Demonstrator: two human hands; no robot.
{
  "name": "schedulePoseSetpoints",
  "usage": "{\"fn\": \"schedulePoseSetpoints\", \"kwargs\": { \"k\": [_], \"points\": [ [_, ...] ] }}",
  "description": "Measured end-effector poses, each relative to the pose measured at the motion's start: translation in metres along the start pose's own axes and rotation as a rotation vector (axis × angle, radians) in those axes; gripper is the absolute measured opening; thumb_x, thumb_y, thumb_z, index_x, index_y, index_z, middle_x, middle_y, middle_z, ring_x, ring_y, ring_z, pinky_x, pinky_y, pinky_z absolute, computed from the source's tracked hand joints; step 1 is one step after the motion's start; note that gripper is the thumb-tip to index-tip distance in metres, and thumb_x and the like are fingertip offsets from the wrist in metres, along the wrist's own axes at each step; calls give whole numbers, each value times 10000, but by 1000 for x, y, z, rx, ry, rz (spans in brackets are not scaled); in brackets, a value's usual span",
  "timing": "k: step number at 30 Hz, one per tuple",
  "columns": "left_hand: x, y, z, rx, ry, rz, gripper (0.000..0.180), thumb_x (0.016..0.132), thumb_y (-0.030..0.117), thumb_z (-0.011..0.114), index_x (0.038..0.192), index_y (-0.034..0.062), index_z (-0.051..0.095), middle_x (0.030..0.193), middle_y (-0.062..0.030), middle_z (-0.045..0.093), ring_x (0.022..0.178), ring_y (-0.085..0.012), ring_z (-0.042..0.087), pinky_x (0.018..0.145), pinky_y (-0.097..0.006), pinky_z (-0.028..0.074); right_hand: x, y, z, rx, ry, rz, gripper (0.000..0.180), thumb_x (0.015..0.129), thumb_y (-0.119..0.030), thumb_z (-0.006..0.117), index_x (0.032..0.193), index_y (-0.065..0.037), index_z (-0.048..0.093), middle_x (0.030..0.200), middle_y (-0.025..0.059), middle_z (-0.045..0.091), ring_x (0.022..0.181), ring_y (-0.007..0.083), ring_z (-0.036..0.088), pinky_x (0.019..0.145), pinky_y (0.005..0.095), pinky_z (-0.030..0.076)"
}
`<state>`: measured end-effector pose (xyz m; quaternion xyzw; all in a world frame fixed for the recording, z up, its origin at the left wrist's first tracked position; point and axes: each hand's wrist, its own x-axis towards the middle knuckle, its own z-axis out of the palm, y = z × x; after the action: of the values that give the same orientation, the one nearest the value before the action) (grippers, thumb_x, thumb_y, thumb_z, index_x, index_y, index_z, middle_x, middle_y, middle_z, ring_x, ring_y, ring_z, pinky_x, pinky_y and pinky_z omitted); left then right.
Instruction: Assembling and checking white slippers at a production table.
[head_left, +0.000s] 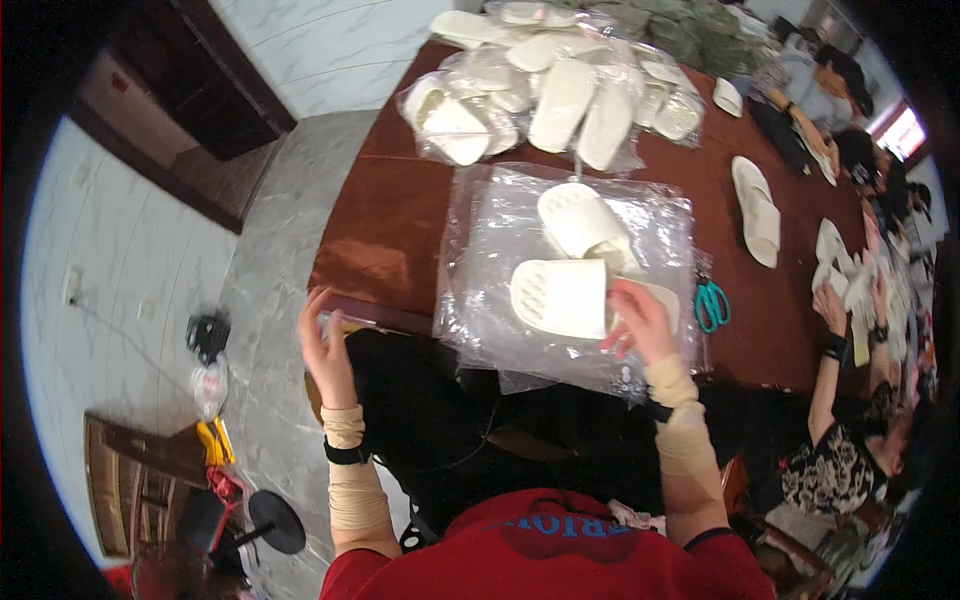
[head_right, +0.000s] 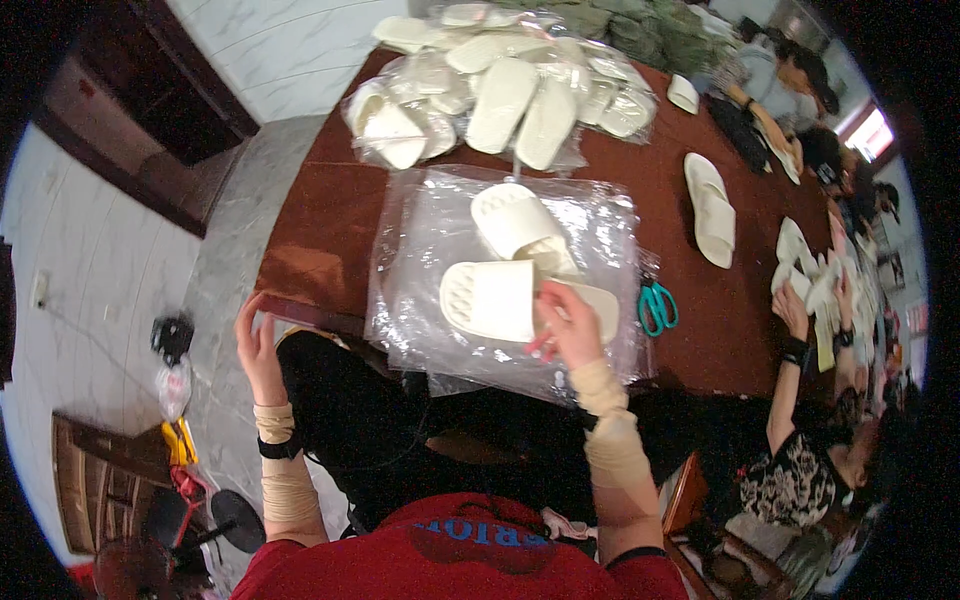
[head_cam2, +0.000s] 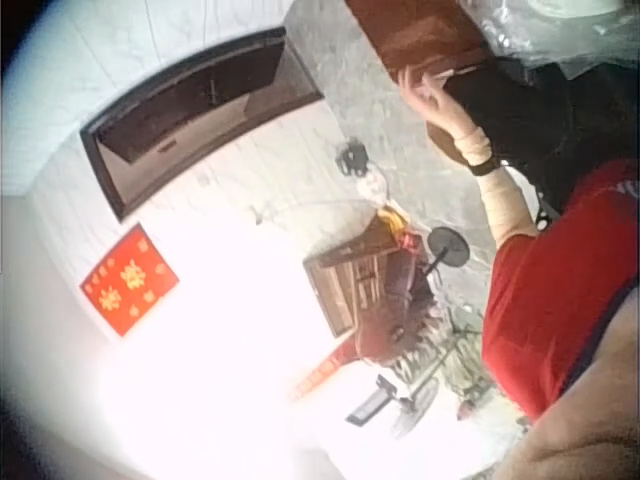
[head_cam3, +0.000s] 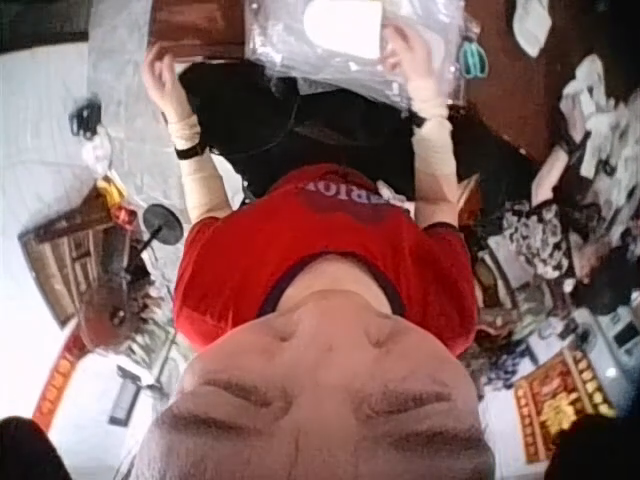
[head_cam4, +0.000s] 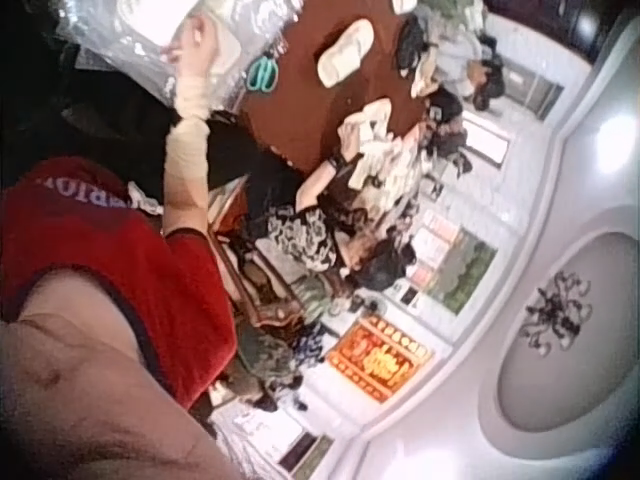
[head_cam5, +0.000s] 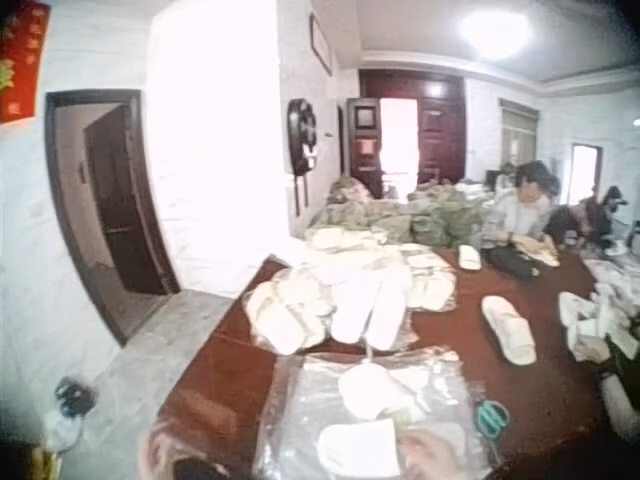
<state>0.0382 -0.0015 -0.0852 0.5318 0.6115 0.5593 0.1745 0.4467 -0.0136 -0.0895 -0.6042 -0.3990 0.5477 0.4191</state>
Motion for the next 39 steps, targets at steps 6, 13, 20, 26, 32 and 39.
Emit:
{"fn": "schedulePoseSetpoints", "kwargs": {
  "k": [6,13,20,26,32,39],
  "points": [
    [4,47,152,-107,-715,221,294,882,71,559,1174,62,590,1319,-135,509,1225,-302,477,1013,-352,373,3,-17,11,142,-59,149,384,921,-206,567,1248,-17,498,1022,139,621,617,235,675,441,275,494],
    [-26,-4,225,453,-554,436,654,868,212,573,1460,256,299,1487,-61,341,1313,-358,358,1043,-537,284,-48,-86,-35,-949,-234,-174,371,828,-396,642,1073,-117,652,875,147,656,775,277,650,674,364,489],
    [-24,6,244,589,-614,458,815,770,182,642,1478,258,247,1537,9,251,1265,-314,416,1000,-511,336,11,-74,-47,-1401,-493,-388,312,813,-414,642,973,-147,650,807,113,569,788,321,600,696,422,454],
    [7,32,251,542,-838,319,916,686,146,659,1485,245,222,1542,56,241,1085,-265,509,885,-476,393,53,-67,-40,-1390,-551,-524,345,805,-436,640,956,-126,616,845,119,554,814,333,596,705,439,449],
    [6,15,252,511,-778,439,925,662,108,649,1478,264,243,1522,19,295,1083,-282,516,892,-441,389,73,-51,-34,-1205,-309,-574,330,814,-411,642,976,-125,615,884,114,554,856,330,588,726,426,458],
    [0,-5,244,530,-644,466,826,698,234,734,1431,152,361,1501,-58,322,1173,-296,458,944,-427,368,86,-99,-146,-1283,268,-581,376,802,-447,637,1040,-156,652,983,113,640,941,316,596,816,418,483]
  ]
}}
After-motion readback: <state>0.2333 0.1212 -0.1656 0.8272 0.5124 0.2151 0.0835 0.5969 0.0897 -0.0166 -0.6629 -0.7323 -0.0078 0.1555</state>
